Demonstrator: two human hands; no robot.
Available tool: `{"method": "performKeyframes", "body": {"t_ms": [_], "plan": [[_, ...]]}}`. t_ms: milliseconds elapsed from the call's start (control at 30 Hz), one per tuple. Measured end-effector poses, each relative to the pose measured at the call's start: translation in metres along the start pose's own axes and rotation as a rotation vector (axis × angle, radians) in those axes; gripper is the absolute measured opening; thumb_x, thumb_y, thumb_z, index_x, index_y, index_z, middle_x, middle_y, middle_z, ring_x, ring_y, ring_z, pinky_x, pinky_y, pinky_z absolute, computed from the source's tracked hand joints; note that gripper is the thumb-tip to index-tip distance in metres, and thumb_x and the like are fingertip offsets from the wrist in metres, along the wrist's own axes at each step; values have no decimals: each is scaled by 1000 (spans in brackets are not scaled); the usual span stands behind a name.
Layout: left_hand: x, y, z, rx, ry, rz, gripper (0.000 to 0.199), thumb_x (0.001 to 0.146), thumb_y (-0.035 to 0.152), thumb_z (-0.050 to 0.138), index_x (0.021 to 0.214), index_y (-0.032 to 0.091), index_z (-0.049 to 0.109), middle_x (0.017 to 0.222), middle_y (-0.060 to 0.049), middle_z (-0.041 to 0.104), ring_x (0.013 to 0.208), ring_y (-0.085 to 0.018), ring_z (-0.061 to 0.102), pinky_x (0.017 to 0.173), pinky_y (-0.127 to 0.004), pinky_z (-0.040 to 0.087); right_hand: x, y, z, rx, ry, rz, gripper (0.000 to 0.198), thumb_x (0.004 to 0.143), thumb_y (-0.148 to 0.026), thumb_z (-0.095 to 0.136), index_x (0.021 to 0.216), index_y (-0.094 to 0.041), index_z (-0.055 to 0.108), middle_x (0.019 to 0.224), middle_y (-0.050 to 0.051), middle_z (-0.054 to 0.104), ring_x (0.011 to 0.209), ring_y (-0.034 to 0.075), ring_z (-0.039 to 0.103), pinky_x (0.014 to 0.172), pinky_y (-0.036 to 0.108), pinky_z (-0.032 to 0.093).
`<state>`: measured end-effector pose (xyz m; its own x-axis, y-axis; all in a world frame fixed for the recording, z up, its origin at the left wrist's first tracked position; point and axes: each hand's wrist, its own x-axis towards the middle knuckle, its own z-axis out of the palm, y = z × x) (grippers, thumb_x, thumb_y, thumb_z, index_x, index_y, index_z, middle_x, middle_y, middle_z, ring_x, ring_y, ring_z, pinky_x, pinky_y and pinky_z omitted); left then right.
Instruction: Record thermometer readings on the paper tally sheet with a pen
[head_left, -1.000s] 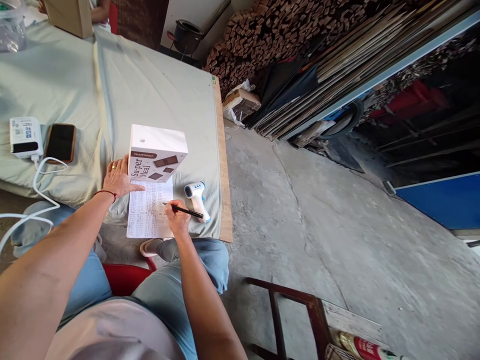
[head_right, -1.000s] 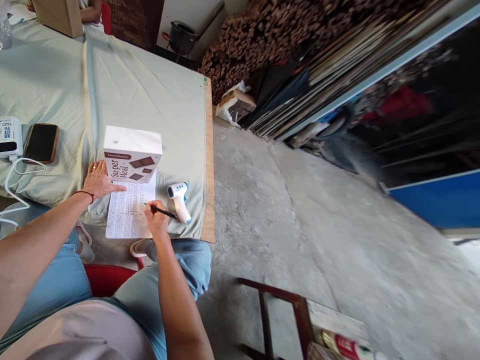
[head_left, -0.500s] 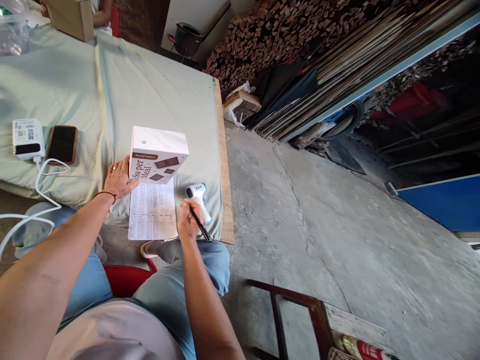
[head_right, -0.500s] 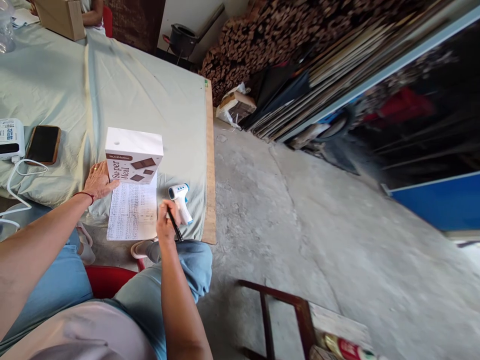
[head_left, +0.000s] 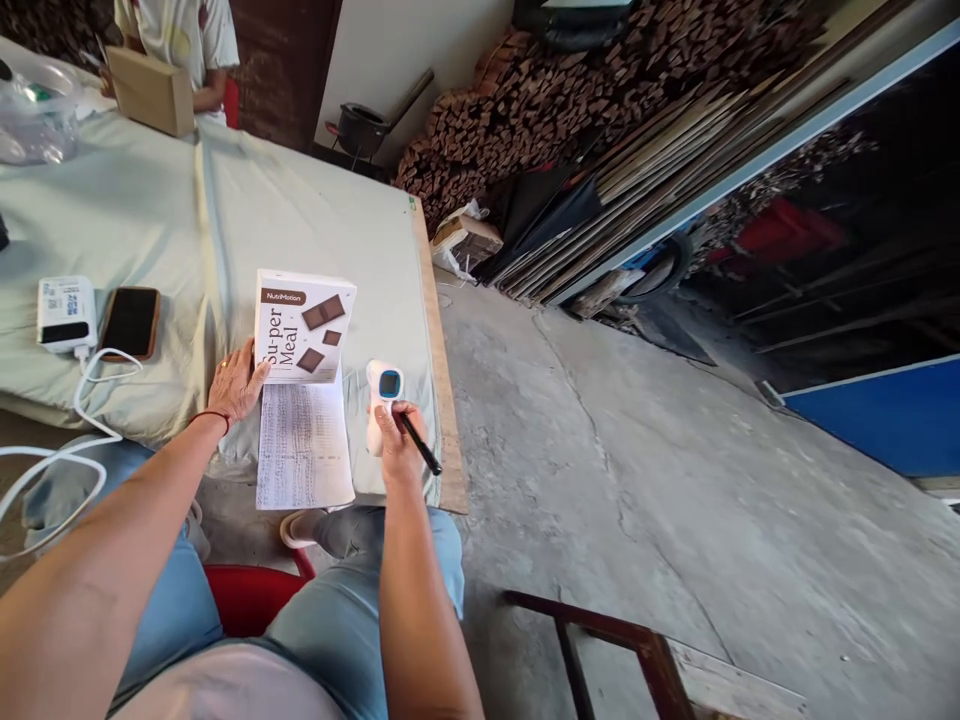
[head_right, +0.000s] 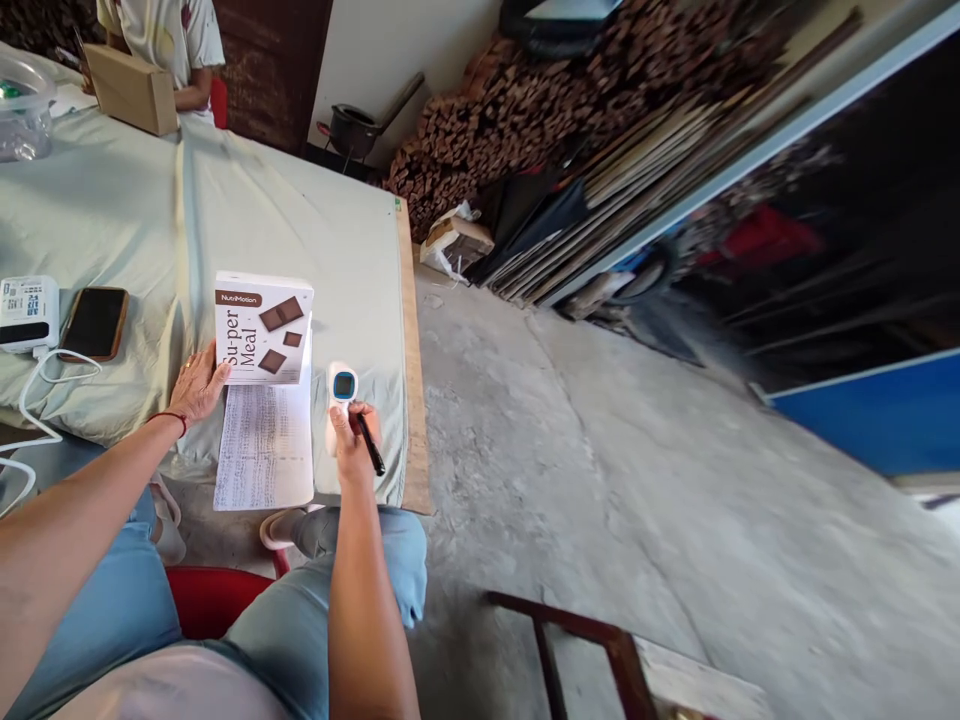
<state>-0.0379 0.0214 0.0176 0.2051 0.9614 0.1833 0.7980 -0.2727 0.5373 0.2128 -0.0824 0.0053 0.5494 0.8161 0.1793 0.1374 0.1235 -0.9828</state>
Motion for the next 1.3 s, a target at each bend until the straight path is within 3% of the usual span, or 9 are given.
{"method": "performKeyframes", "body": {"t_ms": [100, 233, 367, 700, 867, 1133, 1300], "plan": [[2, -5, 2, 23, 16, -22, 63, 100, 48, 21, 153, 16, 31, 136, -16, 59, 130, -33, 50, 107, -50, 39, -1, -25, 41, 312, -118, 16, 42, 77, -57, 65, 90, -25, 40, 91, 2, 68, 71, 16, 65, 67, 31, 51], [2, -10, 3, 49, 8, -17, 65, 100, 49, 20, 153, 13, 31, 134, -18, 60, 128, -33, 51, 106, -50, 40, 5, -42, 82, 368, -138, 18, 48, 74, -58, 69, 90, -26, 38, 88, 3, 70, 77, 18, 68, 69, 32, 53], [2, -12, 5, 96, 20, -8, 66, 101, 50, 19, 153, 12, 31, 132, -19, 61, 125, -35, 53, 102, -52, 43, 13, -41, 102, 391, -108, -3, 47, 75, -59, 67, 91, -26, 37, 86, 2, 70, 79, 18, 69, 73, 33, 54], [3, -15, 8, 84, 19, -7, 67, 101, 52, 21, 155, 12, 28, 134, -19, 59, 128, -35, 51, 105, -51, 41, 16, -40, 112, 406, -81, 8, 49, 74, -58, 69, 90, -26, 36, 89, 2, 69, 77, 16, 68, 76, 34, 56], [3, -14, 7, 87, 19, -20, 73, 98, 58, 35, 154, 12, 28, 136, -21, 58, 128, -36, 52, 107, -52, 40, 16, -42, 115, 397, -113, 17, 48, 74, -58, 69, 88, -26, 36, 89, 1, 70, 80, 17, 69, 77, 34, 56], [2, -10, 5, 109, 10, -16, 77, 95, 60, 39, 153, 10, 28, 138, -22, 57, 129, -39, 51, 105, -53, 41, 2, -63, 112, 549, -154, 161, 45, 73, -54, 70, 85, -25, 38, 92, 4, 75, 76, 19, 72, 63, 31, 54], [2, -9, 3, 117, 0, -30, 77, 94, 60, 41, 152, 10, 29, 139, -22, 55, 131, -39, 50, 107, -52, 40, -1, -70, 109, 548, -197, 158, 44, 73, -54, 70, 86, -25, 39, 95, 5, 75, 76, 20, 72, 62, 31, 55]]}}
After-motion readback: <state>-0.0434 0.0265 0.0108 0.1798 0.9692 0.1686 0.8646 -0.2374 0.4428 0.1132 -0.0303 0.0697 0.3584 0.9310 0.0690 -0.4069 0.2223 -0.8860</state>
